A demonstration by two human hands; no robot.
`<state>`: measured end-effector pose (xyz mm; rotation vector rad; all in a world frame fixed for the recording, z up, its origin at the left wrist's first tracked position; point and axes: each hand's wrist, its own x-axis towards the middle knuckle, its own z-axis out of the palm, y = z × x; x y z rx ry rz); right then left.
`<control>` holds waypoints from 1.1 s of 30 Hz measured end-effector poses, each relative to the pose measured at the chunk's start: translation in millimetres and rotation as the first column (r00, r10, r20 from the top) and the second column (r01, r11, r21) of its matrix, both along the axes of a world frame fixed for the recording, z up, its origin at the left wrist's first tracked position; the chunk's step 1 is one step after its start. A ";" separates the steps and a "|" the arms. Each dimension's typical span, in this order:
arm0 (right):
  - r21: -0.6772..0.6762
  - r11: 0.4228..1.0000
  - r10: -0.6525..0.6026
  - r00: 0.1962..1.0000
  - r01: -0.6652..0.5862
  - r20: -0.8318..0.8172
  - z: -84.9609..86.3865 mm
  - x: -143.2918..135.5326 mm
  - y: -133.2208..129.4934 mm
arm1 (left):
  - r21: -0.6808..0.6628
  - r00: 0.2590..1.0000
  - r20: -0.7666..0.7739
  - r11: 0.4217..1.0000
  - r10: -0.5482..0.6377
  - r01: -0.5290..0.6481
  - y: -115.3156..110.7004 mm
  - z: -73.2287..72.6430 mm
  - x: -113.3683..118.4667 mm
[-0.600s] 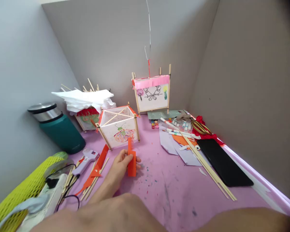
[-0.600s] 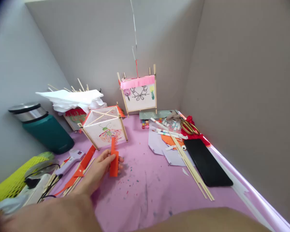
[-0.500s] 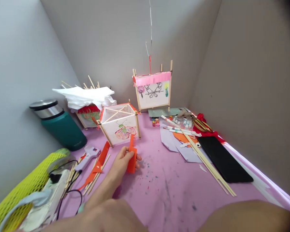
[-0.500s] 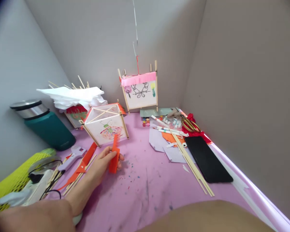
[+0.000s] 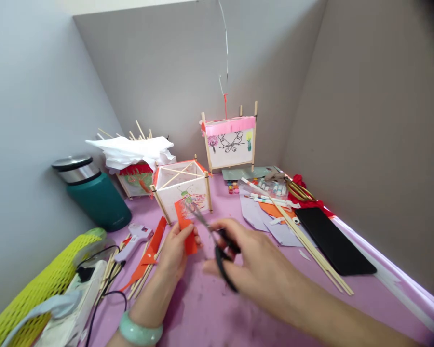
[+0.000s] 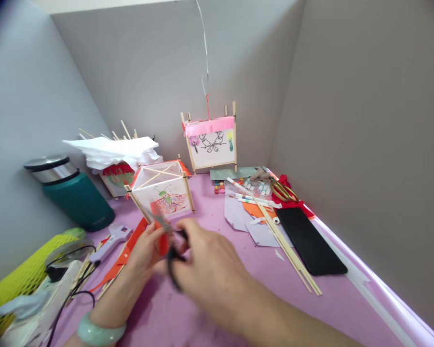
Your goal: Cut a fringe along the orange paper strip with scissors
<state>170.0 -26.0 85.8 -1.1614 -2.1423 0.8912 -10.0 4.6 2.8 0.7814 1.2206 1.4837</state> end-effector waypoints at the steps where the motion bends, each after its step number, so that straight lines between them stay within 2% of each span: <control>1: 0.073 0.993 -0.101 0.988 0.093 0.117 -14.4 12.3 10.2 | 0.005 1.000 0.013 1.000 0.002 -0.002 0.4 -0.2 -1.4; 2: 0.116 0.984 -0.158 0.961 0.135 0.227 -28.4 23.1 18.7 | 0.006 1.000 0.018 1.000 0.000 0.000 0.7 -0.5 -2.1; 3: 0.112 0.987 -0.145 0.936 0.115 0.322 -40.6 32.2 25.2 | 0.003 1.000 0.015 1.000 -0.008 0.008 0.6 -1.0 -1.9; 5: 0.039 0.999 -0.046 0.871 0.031 0.488 -55.7 44.1 32.2 | -0.012 0.999 -0.008 0.999 -0.041 0.041 -0.1 -2.2 0.8; 7: 0.079 0.997 -0.063 0.813 0.021 0.579 -58.8 47.7 34.0 | -0.022 0.995 -0.040 0.996 -0.088 0.087 -1.4 -3.6 5.6; 9: 0.120 0.992 -0.097 0.795 0.030 0.600 -55.5 45.2 34.0 | -0.033 0.985 -0.111 0.991 -0.133 0.130 -2.5 -5.6 10.7; 11: 0.145 0.989 -0.108 0.800 0.026 0.590 -53.1 40.1 33.9 | -0.055 0.969 -0.188 0.987 -0.159 0.151 -3.4 -7.7 14.5; 13: 0.152 0.988 -0.104 0.819 0.021 0.564 -55.4 34.4 33.4 | -0.064 0.965 -0.191 0.983 -0.182 0.173 -3.9 -9.1 16.5; 18: 0.103 0.990 -0.122 0.937 0.093 0.326 -73.7 18.3 28.5 | -0.041 0.965 0.147 0.974 -0.216 0.224 -4.6 -6.0 16.2; 21: 0.113 0.991 -0.106 0.950 0.076 0.295 -79.7 9.3 25.6 | -0.050 0.956 0.219 0.977 -0.193 0.208 -4.4 -4.9 15.6; 27: 0.203 0.979 -0.085 0.899 -0.005 0.429 -76.6 4.9 22.2 | -0.007 0.976 0.101 0.981 -0.194 0.196 -5.6 -5.8 18.5; 30: 0.174 0.984 -0.017 0.938 -0.046 0.347 -73.0 10.4 22.2 | -0.001 0.977 0.060 0.979 -0.205 0.206 -7.0 -1.8 18.0; 33: 0.103 0.993 0.045 0.983 -0.064 0.176 -69.3 19.8 27.0 | 0.004 0.975 -0.009 0.975 -0.221 0.221 -7.7 1.6 14.8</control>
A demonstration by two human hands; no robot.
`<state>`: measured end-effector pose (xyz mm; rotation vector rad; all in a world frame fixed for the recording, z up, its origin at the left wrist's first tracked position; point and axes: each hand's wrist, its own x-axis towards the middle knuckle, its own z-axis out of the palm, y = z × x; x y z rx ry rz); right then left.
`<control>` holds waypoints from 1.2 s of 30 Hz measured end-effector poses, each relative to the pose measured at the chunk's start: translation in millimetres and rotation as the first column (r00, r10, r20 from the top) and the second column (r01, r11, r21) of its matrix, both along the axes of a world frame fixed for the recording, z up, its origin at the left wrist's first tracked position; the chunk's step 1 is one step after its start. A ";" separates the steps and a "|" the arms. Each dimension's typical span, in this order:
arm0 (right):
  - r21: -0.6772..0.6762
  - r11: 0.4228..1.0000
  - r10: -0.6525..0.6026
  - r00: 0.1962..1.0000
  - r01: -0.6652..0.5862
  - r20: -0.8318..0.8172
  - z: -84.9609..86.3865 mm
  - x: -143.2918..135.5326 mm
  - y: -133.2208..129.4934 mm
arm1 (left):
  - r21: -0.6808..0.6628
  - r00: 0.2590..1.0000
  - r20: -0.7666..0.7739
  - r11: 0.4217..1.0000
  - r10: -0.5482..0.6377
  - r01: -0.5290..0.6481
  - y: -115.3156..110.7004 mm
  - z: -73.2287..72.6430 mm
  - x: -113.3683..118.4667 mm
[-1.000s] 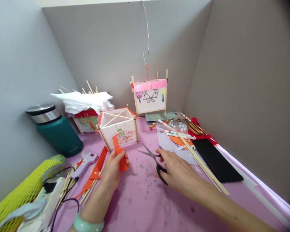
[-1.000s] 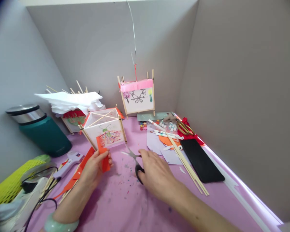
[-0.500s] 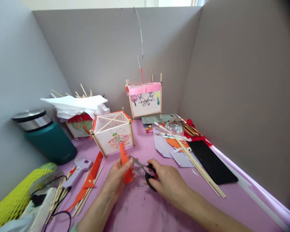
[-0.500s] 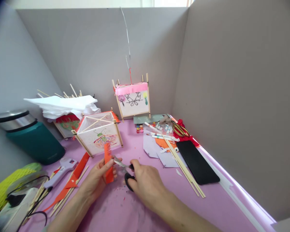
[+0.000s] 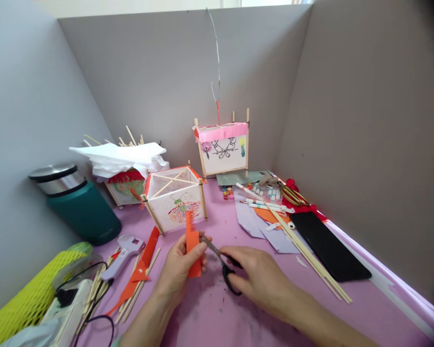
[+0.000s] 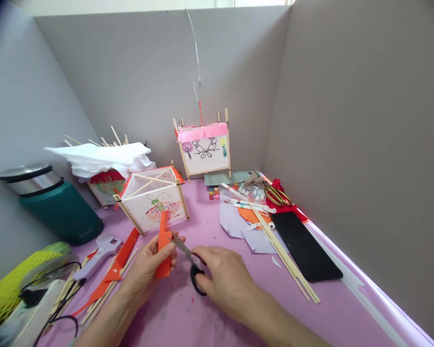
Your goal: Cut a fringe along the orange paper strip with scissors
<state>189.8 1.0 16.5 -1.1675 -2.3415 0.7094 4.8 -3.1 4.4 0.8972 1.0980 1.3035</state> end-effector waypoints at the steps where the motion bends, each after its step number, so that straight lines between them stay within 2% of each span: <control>1: -0.031 1.000 -0.003 0.998 0.001 -0.057 1.2 3.3 2.7 | 0.012 1.000 -0.028 1.000 -0.001 0.001 0.2 0.4 -1.4; 5: -0.185 0.982 0.015 0.986 -0.046 -0.164 6.8 14.2 15.7 | 0.057 0.997 -0.082 0.998 0.013 -0.008 1.4 1.3 -6.8; 8: -0.263 0.962 0.057 0.995 -0.079 -0.087 13.8 20.6 24.5 | 0.065 0.992 -0.127 0.998 -0.014 0.022 0.0 8.0 -10.4; 11: -0.319 0.934 0.166 0.986 -0.159 -0.005 21.4 24.6 32.2 | 0.023 0.982 -0.183 0.998 -0.054 0.059 -3.5 18.1 -13.2; 14: -0.372 0.899 0.255 0.967 -0.231 0.015 24.8 22.2 37.7 | -0.012 0.970 -0.238 0.999 -0.050 0.048 -6.2 23.2 -13.3; 18: -0.382 0.895 0.229 0.972 -0.231 -0.051 17.8 10.5 37.9 | -0.019 0.951 -0.307 1.000 -0.014 0.008 -6.2 16.6 -10.0; 21: -0.379 0.903 0.174 0.979 -0.203 -0.109 6.4 3.4 35.0 | -0.020 0.952 -0.306 1.000 0.010 -0.017 -4.3 7.6 -8.5; 24: -0.354 0.913 0.172 0.978 -0.202 -0.115 -3.7 0.3 32.2 | -0.047 0.957 -0.291 0.999 -0.001 -0.013 -2.5 2.1 -8.3; 30: -0.302 0.932 0.164 0.976 -0.202 -0.146 -13.2 -2.1 29.7 | -0.134 0.968 -0.247 0.991 -0.044 0.011 -2.3 -0.2 -6.2; 36: -0.219 0.955 0.174 0.975 -0.201 -0.136 -16.4 -2.5 29.3 | -0.142 0.964 -0.255 0.989 -0.075 0.039 -3.8 -3.4 -3.8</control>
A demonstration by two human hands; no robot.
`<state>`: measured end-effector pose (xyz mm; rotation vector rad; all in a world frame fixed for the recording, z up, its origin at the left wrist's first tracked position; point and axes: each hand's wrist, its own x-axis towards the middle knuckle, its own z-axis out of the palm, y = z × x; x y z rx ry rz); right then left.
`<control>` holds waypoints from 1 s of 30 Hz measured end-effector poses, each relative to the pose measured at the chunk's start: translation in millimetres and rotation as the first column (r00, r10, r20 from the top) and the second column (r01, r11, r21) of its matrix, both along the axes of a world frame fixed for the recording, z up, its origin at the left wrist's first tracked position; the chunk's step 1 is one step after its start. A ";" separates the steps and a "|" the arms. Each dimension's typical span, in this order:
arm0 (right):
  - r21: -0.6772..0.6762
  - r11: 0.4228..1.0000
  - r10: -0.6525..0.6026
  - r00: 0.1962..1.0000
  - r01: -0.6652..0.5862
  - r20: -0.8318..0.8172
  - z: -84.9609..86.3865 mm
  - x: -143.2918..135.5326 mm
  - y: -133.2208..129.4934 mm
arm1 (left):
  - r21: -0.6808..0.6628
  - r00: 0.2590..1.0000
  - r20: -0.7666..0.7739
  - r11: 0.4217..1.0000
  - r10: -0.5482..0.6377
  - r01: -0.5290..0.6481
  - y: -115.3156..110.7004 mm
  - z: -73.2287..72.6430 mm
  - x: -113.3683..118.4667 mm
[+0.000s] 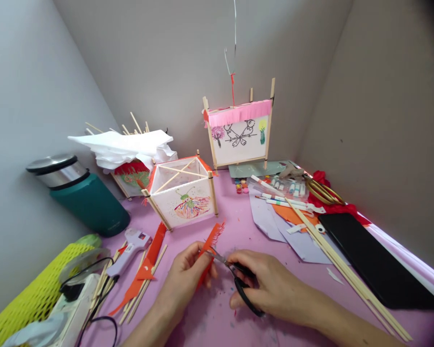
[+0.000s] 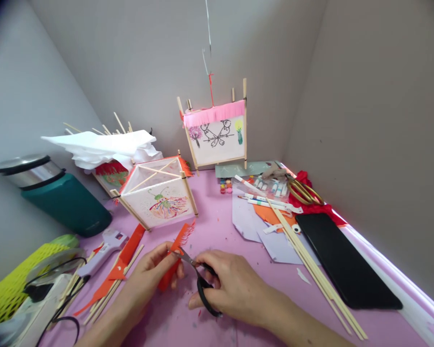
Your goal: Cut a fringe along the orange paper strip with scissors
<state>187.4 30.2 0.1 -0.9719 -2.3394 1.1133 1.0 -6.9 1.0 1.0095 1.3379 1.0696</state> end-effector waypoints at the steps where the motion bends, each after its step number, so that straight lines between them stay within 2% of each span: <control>1: 0.017 1.000 0.001 1.000 -0.001 -0.001 0.0 -0.1 -0.5 | 0.004 1.000 0.003 1.000 0.002 -0.002 -0.1 -0.3 0.3; 7: 0.072 0.997 -0.013 1.000 0.012 0.015 0.6 -0.7 -3.2 | 0.022 1.000 0.024 1.000 0.016 -0.017 -0.5 0.2 2.4; 23: 0.046 0.999 -0.013 0.999 0.015 -0.041 -7.0 -1.4 -3.9 | 0.002 0.997 0.080 1.000 -0.014 0.014 -0.1 -4.8 1.5; 30: 0.080 0.997 -0.007 0.999 0.009 -0.034 -7.9 -1.8 -2.9 | -0.006 0.996 0.085 1.000 -0.030 0.031 -0.7 -4.4 0.6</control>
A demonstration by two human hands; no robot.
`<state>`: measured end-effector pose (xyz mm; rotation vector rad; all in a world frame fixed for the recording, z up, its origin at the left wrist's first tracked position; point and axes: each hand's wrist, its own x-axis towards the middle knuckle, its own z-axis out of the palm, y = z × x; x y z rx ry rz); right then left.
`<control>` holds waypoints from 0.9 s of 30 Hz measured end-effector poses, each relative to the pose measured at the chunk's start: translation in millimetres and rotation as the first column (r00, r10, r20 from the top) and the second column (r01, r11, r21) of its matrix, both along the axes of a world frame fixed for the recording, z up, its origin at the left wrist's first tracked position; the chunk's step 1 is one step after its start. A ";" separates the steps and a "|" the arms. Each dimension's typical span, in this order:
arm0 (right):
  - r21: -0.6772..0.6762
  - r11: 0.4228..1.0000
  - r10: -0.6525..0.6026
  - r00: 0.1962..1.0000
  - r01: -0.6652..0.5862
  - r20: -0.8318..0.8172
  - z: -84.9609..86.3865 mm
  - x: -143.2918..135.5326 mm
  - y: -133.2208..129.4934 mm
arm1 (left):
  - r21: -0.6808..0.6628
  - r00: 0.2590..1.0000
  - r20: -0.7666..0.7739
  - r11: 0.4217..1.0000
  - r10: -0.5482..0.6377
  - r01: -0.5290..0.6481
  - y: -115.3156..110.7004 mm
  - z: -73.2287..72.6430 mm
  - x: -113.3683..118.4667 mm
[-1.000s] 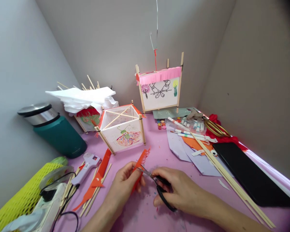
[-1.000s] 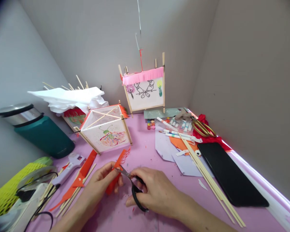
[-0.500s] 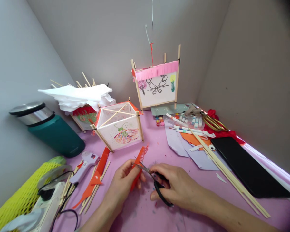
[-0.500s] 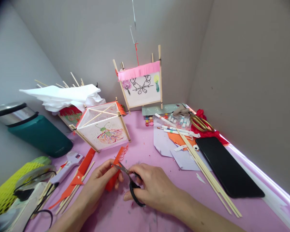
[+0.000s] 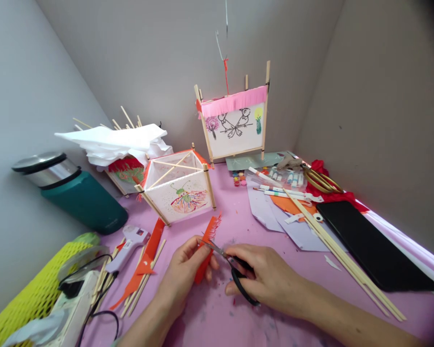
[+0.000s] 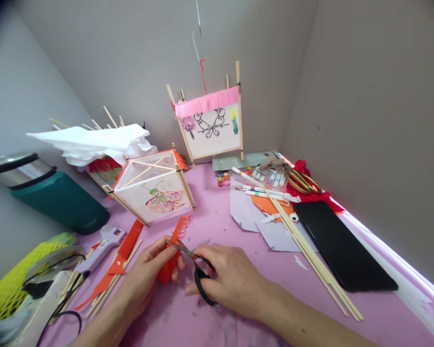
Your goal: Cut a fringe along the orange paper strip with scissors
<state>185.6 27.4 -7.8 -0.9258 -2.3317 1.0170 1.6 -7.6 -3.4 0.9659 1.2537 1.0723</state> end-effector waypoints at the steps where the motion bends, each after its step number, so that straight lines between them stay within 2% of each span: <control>1: 0.004 1.000 0.001 1.000 -0.001 0.002 -0.6 -0.1 0.0 | -0.003 1.000 -0.002 1.000 -0.001 0.001 0.1 0.2 -0.1; 16: 0.082 0.997 0.013 1.000 -0.015 0.023 -7.8 1.0 1.2 | -0.029 1.000 -0.024 1.000 -0.014 0.013 0.0 1.8 -1.5; 27: 0.136 0.990 0.018 0.999 -0.022 0.034 -12.7 2.2 3.8 | -0.027 1.000 0.013 0.999 -0.021 0.021 -0.2 -0.6 -3.0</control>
